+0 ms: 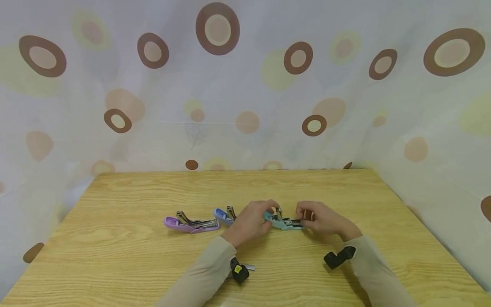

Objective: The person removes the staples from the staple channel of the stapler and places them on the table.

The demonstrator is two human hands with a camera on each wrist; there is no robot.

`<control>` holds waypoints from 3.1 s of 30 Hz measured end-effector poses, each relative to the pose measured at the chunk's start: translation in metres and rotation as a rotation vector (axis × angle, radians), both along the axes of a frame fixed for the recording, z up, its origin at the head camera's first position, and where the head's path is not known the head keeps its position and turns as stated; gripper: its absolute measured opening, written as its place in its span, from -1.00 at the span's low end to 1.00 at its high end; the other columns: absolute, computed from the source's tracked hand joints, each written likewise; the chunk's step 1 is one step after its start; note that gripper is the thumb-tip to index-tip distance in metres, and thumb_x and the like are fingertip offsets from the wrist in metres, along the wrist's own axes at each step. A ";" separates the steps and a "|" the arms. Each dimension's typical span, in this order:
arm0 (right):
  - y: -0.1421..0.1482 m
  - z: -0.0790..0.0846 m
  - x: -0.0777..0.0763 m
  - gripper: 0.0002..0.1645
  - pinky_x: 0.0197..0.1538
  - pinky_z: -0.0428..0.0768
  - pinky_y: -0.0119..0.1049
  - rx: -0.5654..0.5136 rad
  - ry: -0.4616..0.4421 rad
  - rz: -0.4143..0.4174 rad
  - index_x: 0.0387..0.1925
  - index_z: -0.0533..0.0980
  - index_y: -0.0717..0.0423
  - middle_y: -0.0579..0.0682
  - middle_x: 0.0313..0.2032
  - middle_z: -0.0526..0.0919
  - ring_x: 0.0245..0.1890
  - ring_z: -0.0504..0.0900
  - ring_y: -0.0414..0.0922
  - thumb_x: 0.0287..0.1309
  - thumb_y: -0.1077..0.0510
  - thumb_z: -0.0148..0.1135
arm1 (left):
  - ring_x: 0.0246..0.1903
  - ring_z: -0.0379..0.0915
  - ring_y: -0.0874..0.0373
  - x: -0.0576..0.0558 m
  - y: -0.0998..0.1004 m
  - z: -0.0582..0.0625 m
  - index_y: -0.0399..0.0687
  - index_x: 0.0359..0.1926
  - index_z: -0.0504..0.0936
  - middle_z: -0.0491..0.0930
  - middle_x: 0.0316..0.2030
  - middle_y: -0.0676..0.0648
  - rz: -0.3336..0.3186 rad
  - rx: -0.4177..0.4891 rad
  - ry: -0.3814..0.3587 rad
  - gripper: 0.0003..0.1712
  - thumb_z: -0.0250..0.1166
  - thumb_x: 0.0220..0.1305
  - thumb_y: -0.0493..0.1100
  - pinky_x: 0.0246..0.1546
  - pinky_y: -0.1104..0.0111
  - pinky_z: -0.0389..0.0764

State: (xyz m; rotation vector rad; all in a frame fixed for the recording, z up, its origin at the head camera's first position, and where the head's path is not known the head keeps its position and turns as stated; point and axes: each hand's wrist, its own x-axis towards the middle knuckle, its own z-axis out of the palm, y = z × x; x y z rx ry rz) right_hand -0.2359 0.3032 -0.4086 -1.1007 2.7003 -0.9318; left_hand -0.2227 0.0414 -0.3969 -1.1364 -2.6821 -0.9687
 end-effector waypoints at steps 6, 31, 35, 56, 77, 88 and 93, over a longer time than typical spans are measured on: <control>-0.001 0.003 0.002 -0.71 -0.47 0.50 -0.37 -0.014 0.011 -0.039 -0.42 0.43 -0.03 -0.13 -0.40 0.52 -0.48 0.47 -0.26 0.13 0.43 0.20 | -0.12 0.63 0.10 -0.001 0.001 -0.001 -0.10 0.15 0.53 0.69 -0.10 -0.10 0.003 0.000 0.004 -0.50 0.28 0.14 -0.38 -0.19 0.47 0.58; -0.028 0.034 0.019 -0.75 -0.33 0.57 -0.31 -0.032 0.012 0.019 -0.23 0.44 0.09 -0.07 -0.37 0.56 -0.38 0.51 -0.31 0.12 0.41 0.24 | -0.10 0.60 0.08 0.000 -0.001 0.000 -0.05 0.24 0.44 0.67 -0.07 -0.09 -0.003 -0.058 0.042 -0.42 0.28 0.17 -0.34 -0.13 0.40 0.59; -0.038 0.042 0.025 -0.84 -0.32 0.59 -0.27 0.007 -0.014 0.092 -0.27 0.51 0.15 -0.03 -0.38 0.60 -0.41 0.50 -0.34 0.12 0.40 0.22 | -0.07 0.58 0.07 0.001 -0.002 0.001 -0.03 0.27 0.39 0.66 -0.05 -0.09 -0.008 -0.066 0.059 -0.38 0.29 0.16 -0.33 -0.09 0.35 0.58; -0.102 0.021 0.058 -0.77 -0.36 0.41 -0.54 0.256 -0.051 0.191 -0.38 0.53 0.07 -0.17 -0.45 0.52 -0.47 0.33 -0.42 -0.05 0.42 0.24 | 0.17 0.37 0.06 -0.002 -0.012 -0.002 -0.01 0.43 0.14 0.36 0.26 -0.13 -0.078 -0.152 -0.064 -0.20 0.26 0.21 -0.33 0.11 0.27 0.48; -0.106 0.030 0.062 -0.65 -0.28 0.43 -0.54 0.301 -0.096 0.274 -0.18 0.52 0.04 -0.21 -0.36 0.50 -0.41 0.38 -0.39 0.04 0.02 0.44 | 0.24 0.35 0.03 -0.002 -0.025 0.015 -0.04 0.41 0.17 0.33 0.30 -0.08 -0.044 -0.059 -0.049 -0.27 0.25 0.28 -0.21 0.16 0.19 0.47; -0.064 0.035 0.072 -0.73 -0.36 0.46 -0.48 0.118 -0.069 0.155 -0.30 0.46 0.04 -0.14 -0.43 0.51 -0.46 0.42 -0.32 0.13 0.01 0.36 | 0.20 0.37 0.01 0.016 -0.037 0.022 -0.09 0.32 0.28 0.35 0.27 -0.08 -0.078 -0.061 0.144 -0.30 0.35 0.20 -0.14 0.19 0.14 0.43; -0.053 0.034 0.075 -0.78 -0.41 0.42 -0.47 0.040 0.041 0.025 -0.29 0.43 0.03 -0.25 -0.47 0.42 -0.50 0.39 -0.28 0.18 0.06 0.31 | 0.23 0.34 0.02 0.021 -0.059 0.028 -0.09 0.32 0.28 0.34 0.28 -0.10 -0.067 -0.011 0.160 -0.27 0.38 0.19 -0.07 0.18 0.13 0.43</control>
